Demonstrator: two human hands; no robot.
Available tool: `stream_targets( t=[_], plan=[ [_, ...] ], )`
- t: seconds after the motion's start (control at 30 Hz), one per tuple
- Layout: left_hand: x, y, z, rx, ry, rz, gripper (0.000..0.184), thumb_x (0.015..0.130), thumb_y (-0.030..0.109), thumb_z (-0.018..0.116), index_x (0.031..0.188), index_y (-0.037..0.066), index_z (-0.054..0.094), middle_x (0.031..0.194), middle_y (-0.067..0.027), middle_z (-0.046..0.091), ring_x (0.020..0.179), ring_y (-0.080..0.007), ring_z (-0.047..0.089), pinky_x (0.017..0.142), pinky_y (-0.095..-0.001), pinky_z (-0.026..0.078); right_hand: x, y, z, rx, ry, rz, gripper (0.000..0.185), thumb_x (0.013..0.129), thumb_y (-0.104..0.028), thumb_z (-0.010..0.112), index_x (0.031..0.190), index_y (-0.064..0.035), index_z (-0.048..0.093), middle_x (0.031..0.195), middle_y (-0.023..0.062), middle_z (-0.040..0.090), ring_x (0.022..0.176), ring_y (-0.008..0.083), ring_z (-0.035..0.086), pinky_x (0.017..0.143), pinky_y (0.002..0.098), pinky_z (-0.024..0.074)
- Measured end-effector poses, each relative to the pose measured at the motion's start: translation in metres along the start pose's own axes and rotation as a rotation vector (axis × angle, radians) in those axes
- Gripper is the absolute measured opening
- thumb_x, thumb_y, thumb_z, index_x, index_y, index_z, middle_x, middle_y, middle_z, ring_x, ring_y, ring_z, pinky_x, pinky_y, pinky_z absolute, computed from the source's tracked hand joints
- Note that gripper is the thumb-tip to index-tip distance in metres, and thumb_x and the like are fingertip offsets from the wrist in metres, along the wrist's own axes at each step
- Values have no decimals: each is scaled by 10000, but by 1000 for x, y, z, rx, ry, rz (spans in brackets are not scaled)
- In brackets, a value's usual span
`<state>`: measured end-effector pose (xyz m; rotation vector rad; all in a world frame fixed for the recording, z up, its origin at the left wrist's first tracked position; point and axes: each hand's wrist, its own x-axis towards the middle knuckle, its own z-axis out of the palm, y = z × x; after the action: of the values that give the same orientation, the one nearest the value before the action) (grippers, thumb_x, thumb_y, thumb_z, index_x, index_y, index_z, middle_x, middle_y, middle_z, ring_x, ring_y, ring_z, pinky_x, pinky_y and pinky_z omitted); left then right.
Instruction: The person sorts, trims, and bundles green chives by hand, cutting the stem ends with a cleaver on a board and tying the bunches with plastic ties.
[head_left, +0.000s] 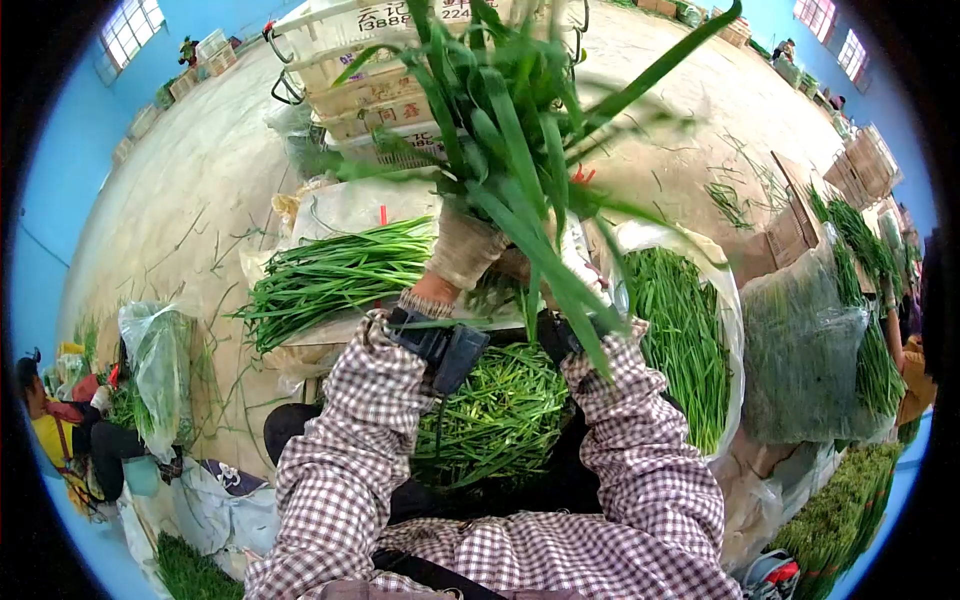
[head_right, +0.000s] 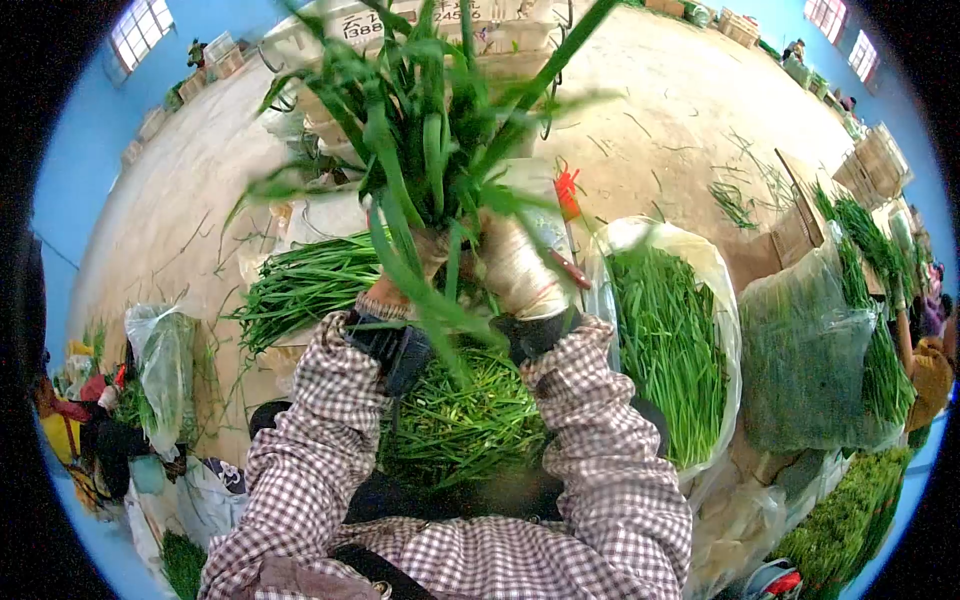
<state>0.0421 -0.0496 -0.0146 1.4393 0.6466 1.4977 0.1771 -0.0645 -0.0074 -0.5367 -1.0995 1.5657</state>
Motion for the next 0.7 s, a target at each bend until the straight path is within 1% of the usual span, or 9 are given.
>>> stream_targets(
  t=[0.13, 0.23, 0.33, 0.4, 0.47, 0.53, 0.6, 0.63, 0.7],
  plan=[
    [6, 60, 16, 23, 171, 147, 453, 735, 115, 853, 1118, 12, 635, 1051, -24, 690, 911, -130, 642, 785, -302, 539, -6, -33, 32, -538, -195, -217, 1022, 670, -97, 843, 1509, -48, 262, 1409, 158, 509, 1260, 276, 516, 1052, 332, 419],
    [4, 95, 5, 32, 318, 47, 258, 711, 80, 833, 929, 54, 698, 889, -1, 691, 848, -119, 638, 751, -297, 537, -35, -32, 32, -831, -72, -217, 1176, 624, -152, 877, 1545, -68, 151, 1403, 248, 479, 1310, 286, 480, 1083, 322, 379],
    [-3, 133, -37, -113, 395, 3, 179, 712, 147, 804, 837, 66, 705, 836, -15, 689, 784, -147, 647, 721, -304, 531, -77, -9, 5, -1029, -78, -200, 945, 713, -213, 826, 1489, -42, 316, 1356, 218, 541, 1245, 257, 543, 1021, 331, 437],
    [-9, 160, -52, -197, 458, -50, 136, 754, 174, 747, 799, 56, 696, 762, -51, 678, 730, -190, 664, 710, -328, 548, -98, -5, -13, -959, -152, 352, 692, 800, -203, 756, 1401, -46, 453, 1239, 173, 631, 1124, 219, 624, 927, 338, 495],
    [-17, 180, -83, -174, 527, -61, 191, 762, 206, 741, 810, 31, 684, 778, -79, 679, 741, -209, 668, 719, -344, 558, -137, 21, -20, -1328, -87, 245, 445, 888, -224, 666, 1304, -105, 564, 1151, 125, 679, 1011, 221, 670, 844, 339, 526],
    [-23, 191, -116, -234, 562, 49, 218, 763, 216, 733, 833, 22, 666, 799, -99, 679, 746, -239, 667, 722, -359, 562, -156, 51, -18, -1104, 100, 731, 316, 883, -265, 664, 1126, -64, 668, 999, 138, 714, 882, 251, 694, 774, 345, 539],
    [-37, 210, -136, -314, 630, 51, 189, 786, 198, 698, 839, 28, 635, 823, -109, 660, 793, -295, 654, 756, -409, 554, -164, 92, -41, -1718, -512, 503, 321, 955, -288, 530, 1253, -195, 604, 1159, 107, 677, 988, 311, 674, 824, 401, 544],
    [-43, 212, -148, -335, 653, 64, 185, 782, 192, 703, 835, 28, 634, 825, -108, 656, 809, -300, 652, 778, -418, 547, -176, 90, -42, -1630, -537, 438, 337, 892, -372, 631, 1041, -75, 686, 1043, 123, 702, 952, 321, 672, 805, 426, 534],
    [-58, 219, -160, -362, 723, 93, 177, 772, 176, 714, 826, 29, 632, 824, -105, 651, 828, -309, 648, 809, -430, 537, -181, 60, -2, -1526, -332, 166, 282, 877, -332, 665, 1044, -104, 678, 986, 134, 690, 890, 341, 668, 758, 434, 532]
  ],
)
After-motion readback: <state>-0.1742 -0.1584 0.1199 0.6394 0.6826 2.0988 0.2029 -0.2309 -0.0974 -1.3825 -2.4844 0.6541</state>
